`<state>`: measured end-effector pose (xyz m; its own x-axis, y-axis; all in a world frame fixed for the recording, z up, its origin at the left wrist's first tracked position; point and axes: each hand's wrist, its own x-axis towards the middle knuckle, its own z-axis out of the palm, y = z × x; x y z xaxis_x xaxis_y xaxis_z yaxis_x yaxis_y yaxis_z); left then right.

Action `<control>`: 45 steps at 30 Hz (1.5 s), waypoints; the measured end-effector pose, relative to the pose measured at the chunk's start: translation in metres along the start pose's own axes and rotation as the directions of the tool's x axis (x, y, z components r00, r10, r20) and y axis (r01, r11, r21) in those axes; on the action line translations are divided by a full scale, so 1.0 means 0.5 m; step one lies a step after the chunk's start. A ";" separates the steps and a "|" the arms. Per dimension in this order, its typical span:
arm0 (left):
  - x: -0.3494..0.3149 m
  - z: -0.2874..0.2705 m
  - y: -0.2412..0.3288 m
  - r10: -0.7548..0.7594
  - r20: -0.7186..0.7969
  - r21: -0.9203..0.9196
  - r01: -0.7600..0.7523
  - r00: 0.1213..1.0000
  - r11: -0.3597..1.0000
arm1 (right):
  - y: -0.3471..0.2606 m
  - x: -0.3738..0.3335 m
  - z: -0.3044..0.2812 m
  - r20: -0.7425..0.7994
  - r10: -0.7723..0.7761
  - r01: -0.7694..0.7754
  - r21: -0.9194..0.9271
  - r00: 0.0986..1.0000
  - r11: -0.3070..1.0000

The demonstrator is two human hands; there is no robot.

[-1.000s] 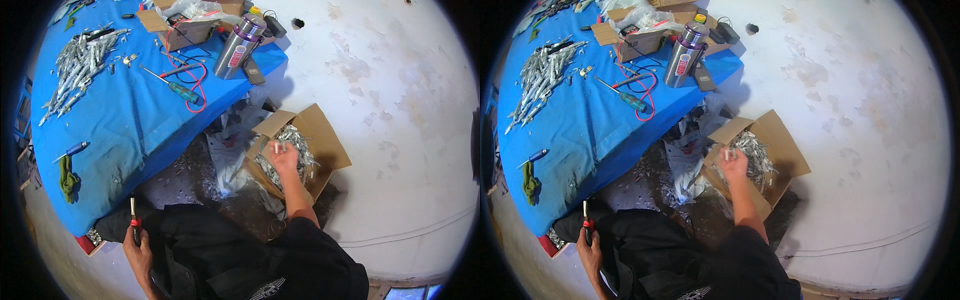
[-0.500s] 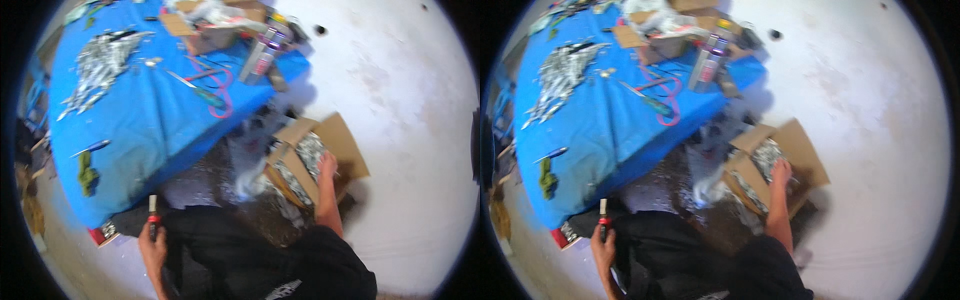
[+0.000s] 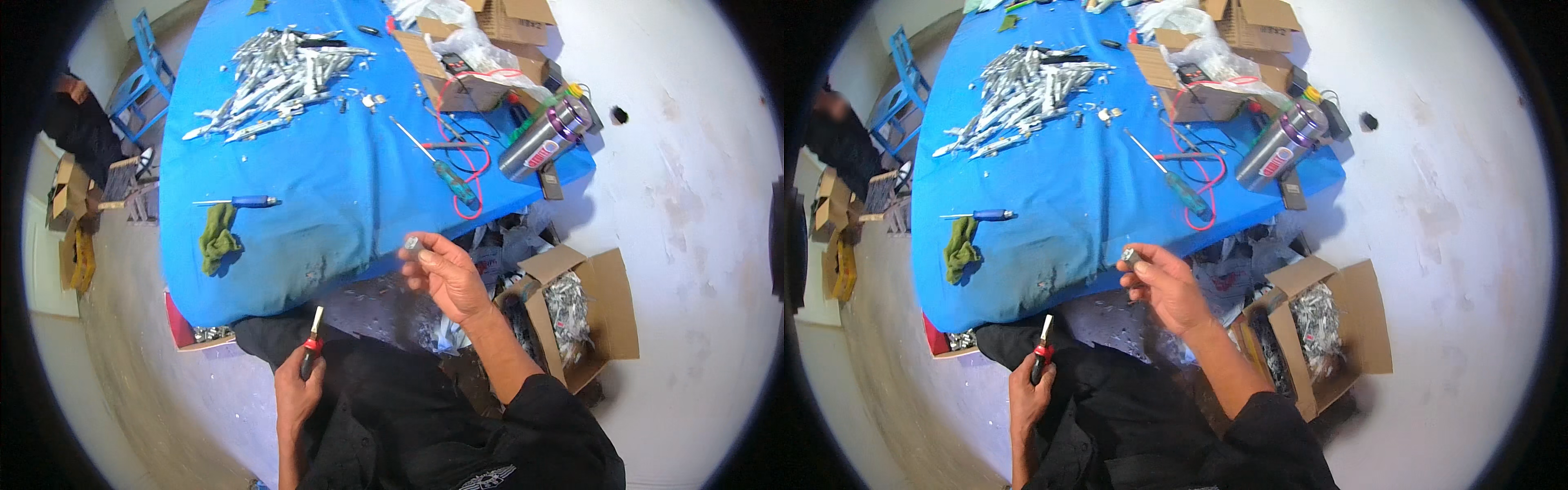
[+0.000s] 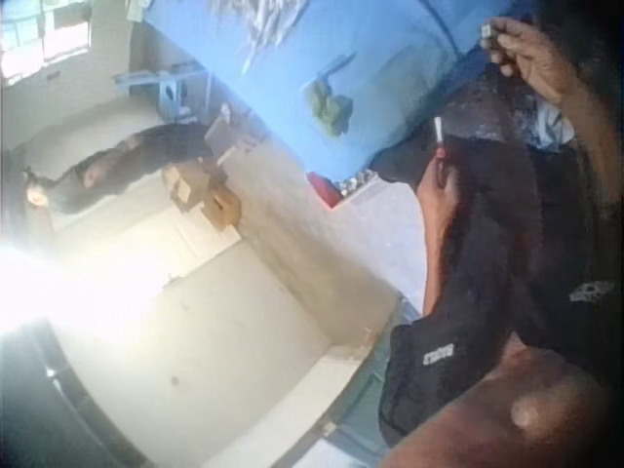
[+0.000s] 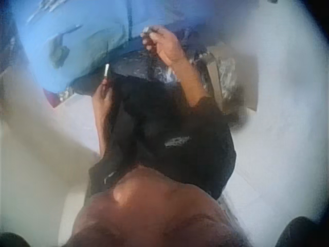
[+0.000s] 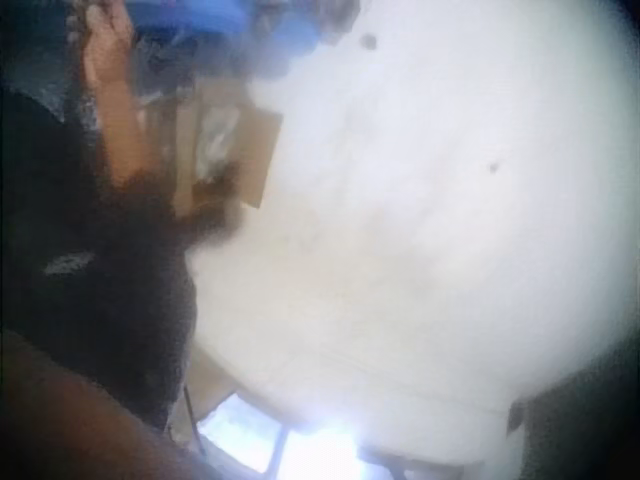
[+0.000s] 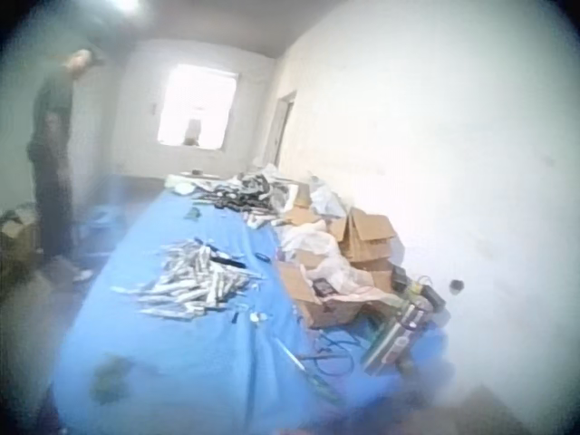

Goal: The person disassembles metal hardware components by hand and using pliers, wiping parts with a green cloth and using a screwdriver to pry internal elements.

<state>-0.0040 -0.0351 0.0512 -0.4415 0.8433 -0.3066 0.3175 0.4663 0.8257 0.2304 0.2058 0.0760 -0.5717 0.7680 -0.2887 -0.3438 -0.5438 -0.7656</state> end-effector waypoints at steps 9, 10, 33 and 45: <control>0.011 0.005 -0.031 0.015 -0.036 -0.025 -0.016 0.999 1.000 | 0.033 0.041 0.088 0.104 0.051 -0.054 0.026 0.993 0.998; 0.013 0.003 -0.029 -0.011 -0.022 -0.023 0.011 1.000 1.000 | 0.033 0.044 0.091 0.091 0.056 -0.059 0.024 0.994 0.998; -0.026 -0.026 -0.046 -0.035 -0.076 -0.230 0.017 0.996 0.973 | 0.093 0.076 0.224 0.053 0.109 -0.112 0.041 0.993 0.993; 0.070 -0.186 -0.067 -0.004 -0.441 -0.163 -0.076 0.898 0.984 | 0.089 0.092 0.168 -0.079 0.022 -0.022 -0.007 0.997 1.000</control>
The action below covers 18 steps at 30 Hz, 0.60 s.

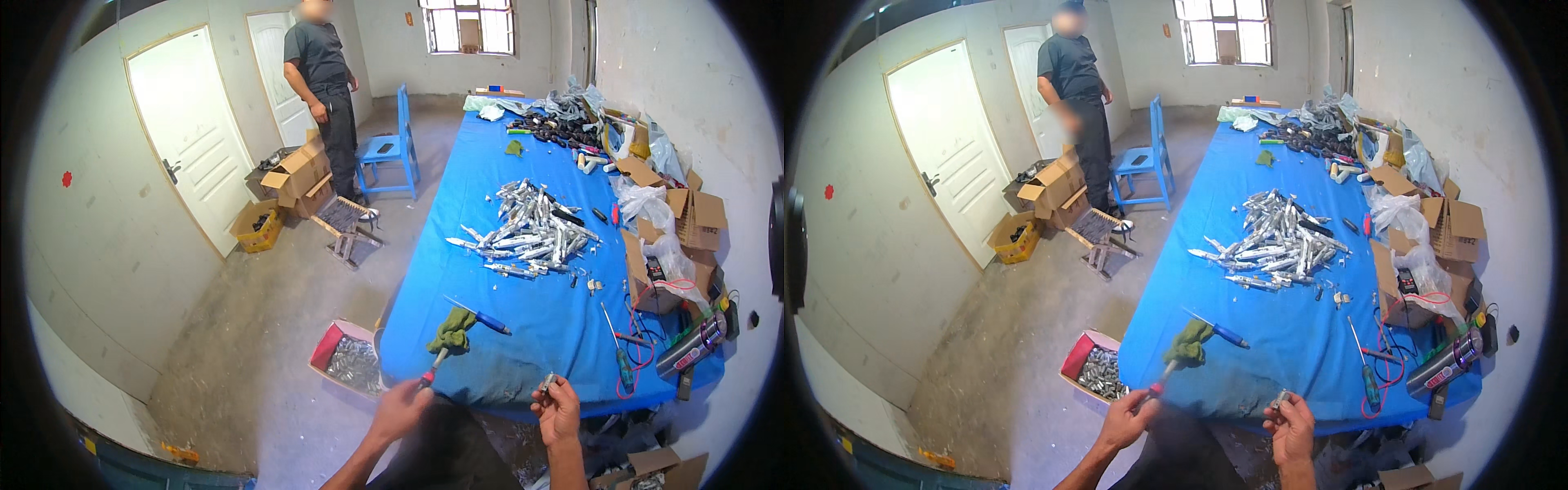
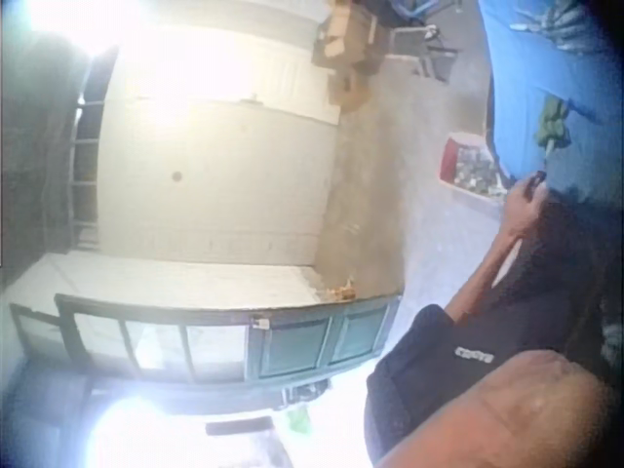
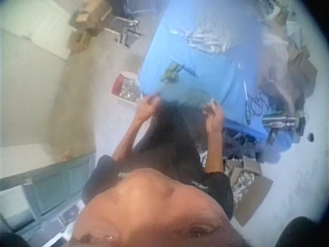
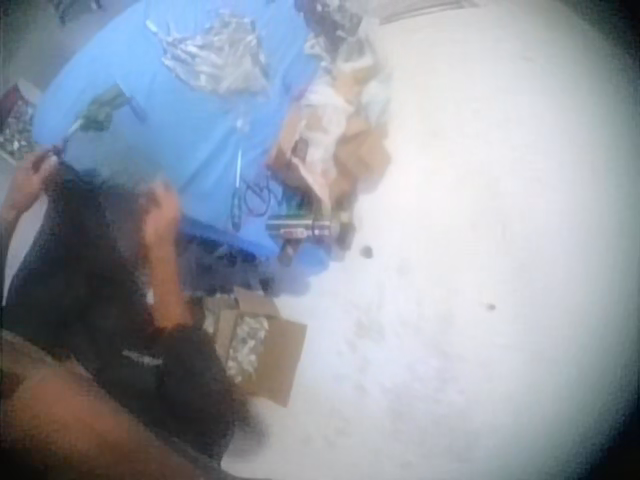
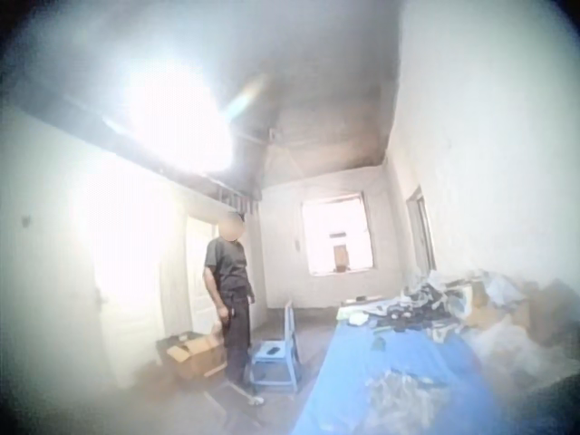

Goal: The person disassembles metal hardware components by hand and using pliers, wiping parts with a green cloth and using a screwdriver to pry internal elements.

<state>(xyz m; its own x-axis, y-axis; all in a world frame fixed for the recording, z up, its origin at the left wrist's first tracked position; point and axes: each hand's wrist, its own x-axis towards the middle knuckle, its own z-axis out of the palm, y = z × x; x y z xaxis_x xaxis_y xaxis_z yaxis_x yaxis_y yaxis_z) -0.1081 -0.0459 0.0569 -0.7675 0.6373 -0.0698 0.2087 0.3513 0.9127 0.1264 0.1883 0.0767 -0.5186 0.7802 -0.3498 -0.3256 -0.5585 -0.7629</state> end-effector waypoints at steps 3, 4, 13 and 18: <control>0.012 -0.021 0.010 0.032 -0.121 0.082 -0.023 0.992 0.996 | 0.003 0.013 -0.014 -0.003 -0.012 0.012 0.008 1.000 1.000; 0.013 -0.028 0.010 0.010 -0.130 0.066 -0.001 0.991 0.998 | 0.003 0.019 -0.017 -0.001 -0.016 0.016 0.012 1.000 1.000; 0.042 -0.044 0.036 0.155 -0.235 0.387 -0.054 0.960 0.920 | -0.005 0.070 -0.042 0.045 0.015 -0.022 0.180 0.999 0.983; 0.048 -0.020 -0.006 0.263 -0.291 0.466 -0.104 0.920 0.879 | 0.007 0.072 -0.051 0.042 0.021 -0.027 0.157 0.999 0.987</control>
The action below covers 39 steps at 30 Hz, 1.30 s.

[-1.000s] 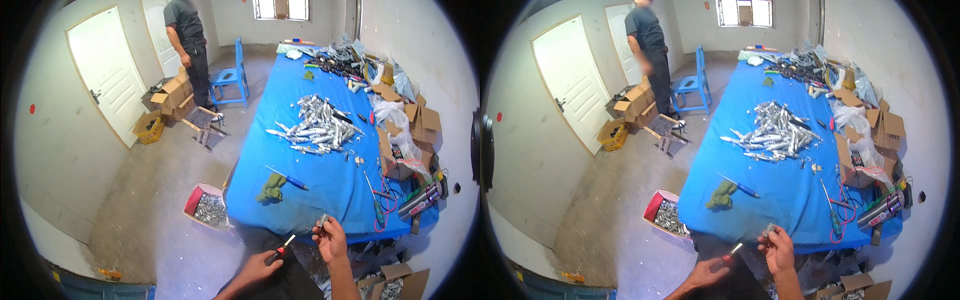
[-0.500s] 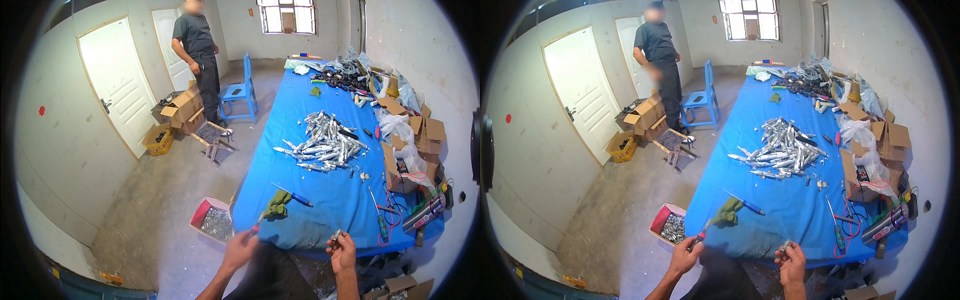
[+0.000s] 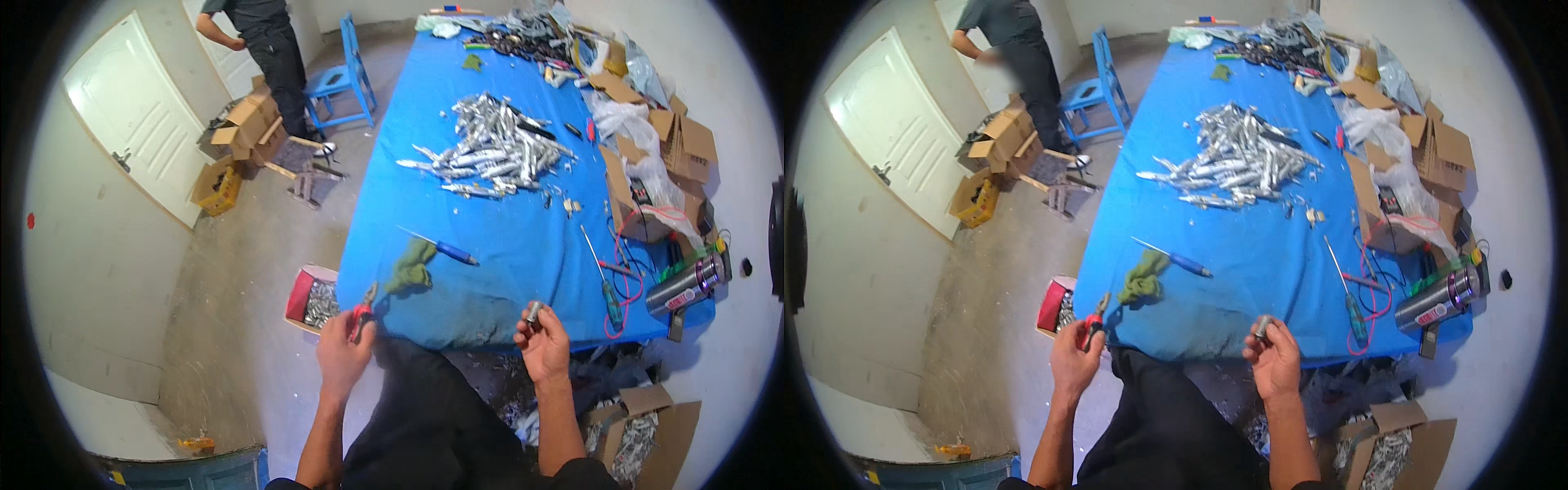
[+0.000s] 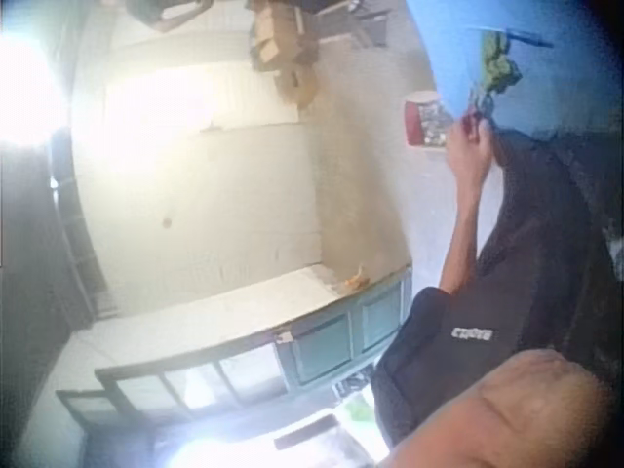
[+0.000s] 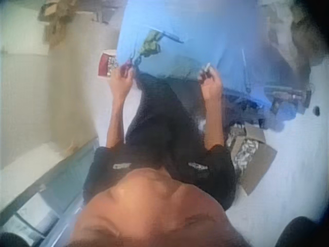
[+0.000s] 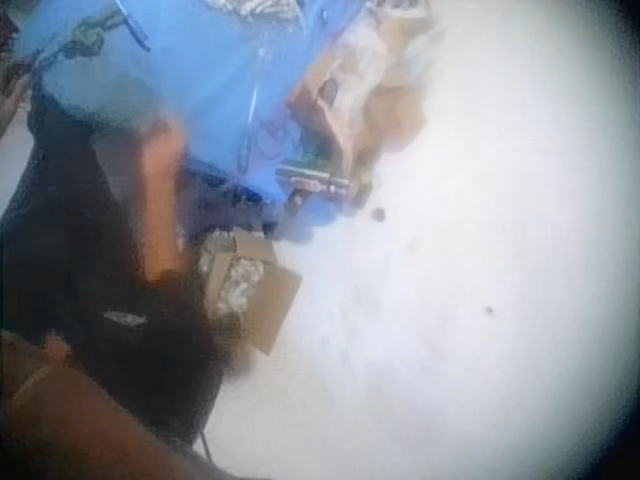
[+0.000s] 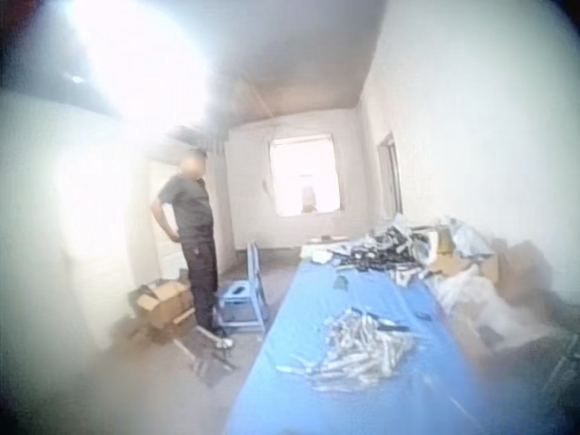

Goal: The person disassembles metal hardware components by hand and using pliers, wiping parts with a green cloth and using a screwdriver to pry internal elements.

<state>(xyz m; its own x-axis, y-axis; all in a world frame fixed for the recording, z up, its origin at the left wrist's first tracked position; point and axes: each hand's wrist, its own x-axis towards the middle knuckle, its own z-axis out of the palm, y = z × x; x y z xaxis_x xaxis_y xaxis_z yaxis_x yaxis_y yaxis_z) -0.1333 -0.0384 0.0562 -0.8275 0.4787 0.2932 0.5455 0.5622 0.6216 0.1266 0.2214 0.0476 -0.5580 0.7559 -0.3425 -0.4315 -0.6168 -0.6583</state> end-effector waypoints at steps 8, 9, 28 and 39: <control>0.054 0.025 0.006 0.087 -0.062 0.155 -0.077 0.994 0.985 | -0.003 -0.003 0.023 -0.002 -0.004 0.003 -0.056 1.000 0.998; 0.066 0.027 0.008 0.092 -0.060 0.183 -0.079 0.994 0.980 | 0.000 -0.003 0.032 -0.001 0.007 -0.007 -0.064 1.000 0.998; 0.120 0.076 0.092 0.333 -0.018 0.105 -0.329 0.943 0.938 | 0.032 0.021 0.041 0.087 -0.036 0.055 -0.221 0.996 0.974; 0.149 0.159 0.164 0.450 0.064 -0.004 -0.451 0.891 0.892 | 0.044 0.065 0.016 0.149 -0.401 0.401 -0.620 0.904 0.674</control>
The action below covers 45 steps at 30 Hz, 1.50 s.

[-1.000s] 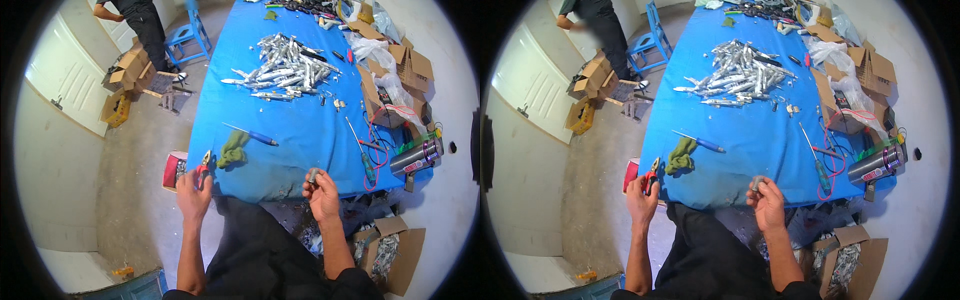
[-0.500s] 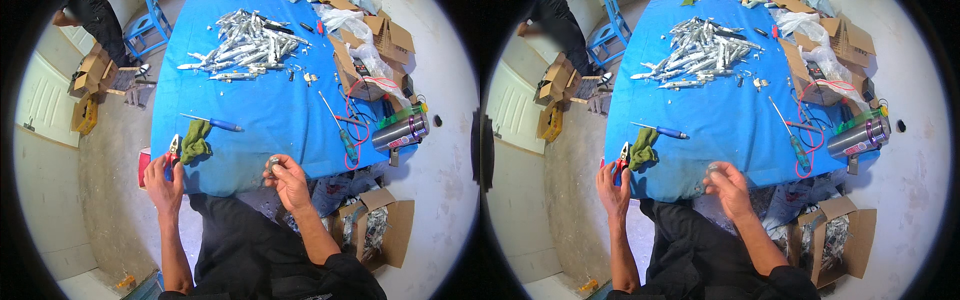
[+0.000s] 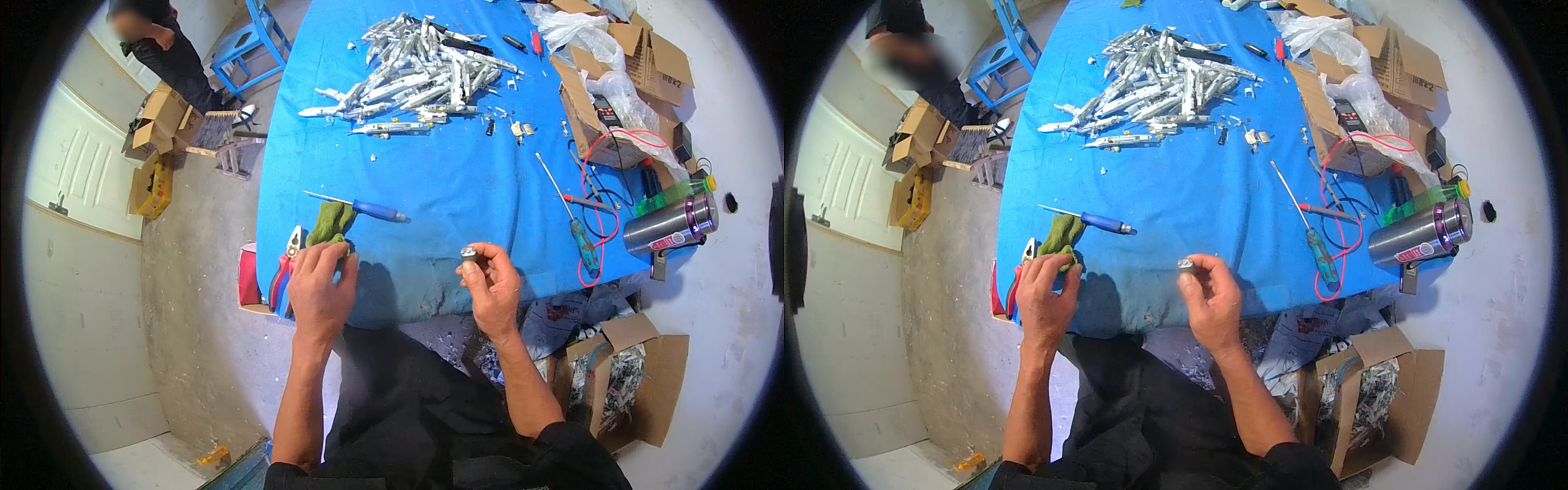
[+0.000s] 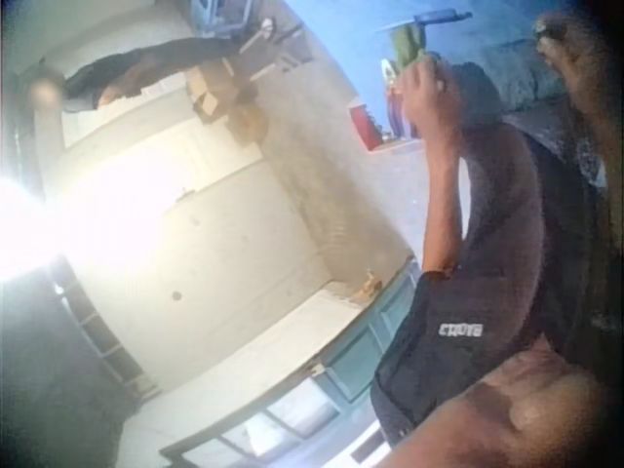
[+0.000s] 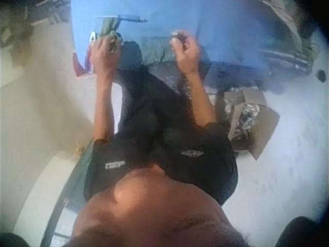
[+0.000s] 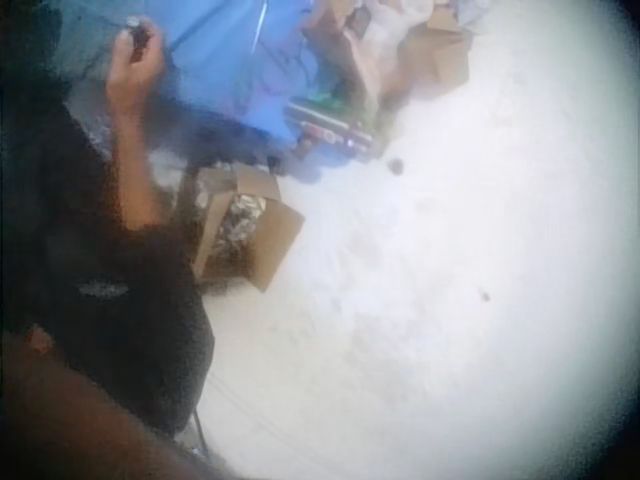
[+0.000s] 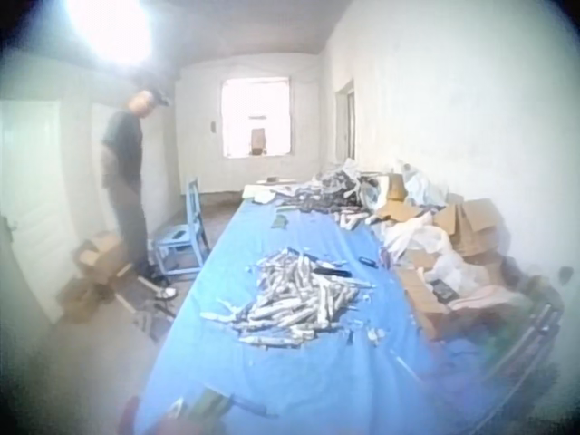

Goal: The person disassembles metal hardware components by hand and using pliers, wiping parts with a green cloth and using a screwdriver to pry internal elements.

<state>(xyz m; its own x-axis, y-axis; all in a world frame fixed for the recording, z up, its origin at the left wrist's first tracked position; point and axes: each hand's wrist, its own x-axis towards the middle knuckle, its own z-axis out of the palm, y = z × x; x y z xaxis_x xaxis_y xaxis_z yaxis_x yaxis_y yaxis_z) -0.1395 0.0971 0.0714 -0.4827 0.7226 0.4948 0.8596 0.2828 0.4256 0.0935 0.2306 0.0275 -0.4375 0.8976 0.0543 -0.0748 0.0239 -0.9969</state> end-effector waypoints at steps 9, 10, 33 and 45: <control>0.001 0.032 0.087 -0.070 0.155 -0.375 0.124 0.985 0.919 | 0.020 -0.012 0.009 0.042 -0.112 0.115 -0.077 0.993 0.990; 0.003 0.032 0.110 -0.070 0.208 -0.416 0.153 0.976 0.896 | 0.020 -0.012 0.009 0.032 -0.113 0.115 -0.056 0.993 0.992; -0.027 0.081 0.155 -0.150 0.467 -0.618 0.443 0.871 0.650 | 0.000 0.003 0.006 0.147 -0.338 0.366 -0.262 0.930 0.893; -0.039 0.101 0.112 -0.183 0.682 -0.684 0.706 0.708 0.183 | -0.001 0.008 0.007 0.214 -0.367 0.411 -0.216 0.905 0.886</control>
<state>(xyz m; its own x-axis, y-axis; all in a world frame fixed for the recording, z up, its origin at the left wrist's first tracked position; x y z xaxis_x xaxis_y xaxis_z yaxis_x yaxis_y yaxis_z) -0.0734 0.1309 0.0471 -0.3846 0.8902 -0.2440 -0.2985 0.1303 0.9455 0.0887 0.2325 0.0286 -0.5602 0.7095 0.4276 -0.0525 0.4847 -0.8731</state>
